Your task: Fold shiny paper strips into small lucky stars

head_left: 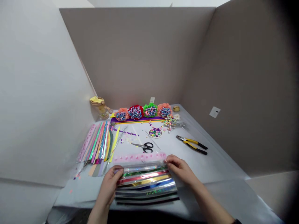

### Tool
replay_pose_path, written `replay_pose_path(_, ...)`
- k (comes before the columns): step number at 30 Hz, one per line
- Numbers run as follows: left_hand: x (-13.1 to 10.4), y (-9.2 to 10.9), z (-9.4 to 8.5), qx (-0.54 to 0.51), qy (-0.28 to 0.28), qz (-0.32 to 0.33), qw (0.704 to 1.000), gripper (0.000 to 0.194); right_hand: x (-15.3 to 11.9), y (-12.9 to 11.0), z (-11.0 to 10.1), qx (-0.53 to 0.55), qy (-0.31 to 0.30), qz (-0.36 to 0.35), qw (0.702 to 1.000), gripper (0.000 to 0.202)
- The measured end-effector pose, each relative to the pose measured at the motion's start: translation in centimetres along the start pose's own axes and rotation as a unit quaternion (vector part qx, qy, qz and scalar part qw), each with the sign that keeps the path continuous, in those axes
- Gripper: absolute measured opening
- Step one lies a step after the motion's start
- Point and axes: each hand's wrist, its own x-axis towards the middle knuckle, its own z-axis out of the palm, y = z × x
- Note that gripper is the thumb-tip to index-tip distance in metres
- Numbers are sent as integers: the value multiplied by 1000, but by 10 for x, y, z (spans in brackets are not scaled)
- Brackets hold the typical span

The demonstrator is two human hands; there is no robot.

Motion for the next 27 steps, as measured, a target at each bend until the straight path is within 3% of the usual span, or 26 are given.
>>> replay_pose_path(5,1,2,-4,-43,6,-3,999,32,1,-10,-7,-12,-61,-33,998,23)
replay_pose_path(14,3,4,-6,-68,-16,-26,997,30,1,-15,-12,5,-108,-44,993,23)
replay_pose_path(20,-1,9,-2,-58,-10,-30,998,31,-1,-18,-12,7,-108,12,994,24)
replay_pose_path(27,-6,15,4,-49,-6,-23,999,37,-3,-16,-7,-66,-68,4,996,30)
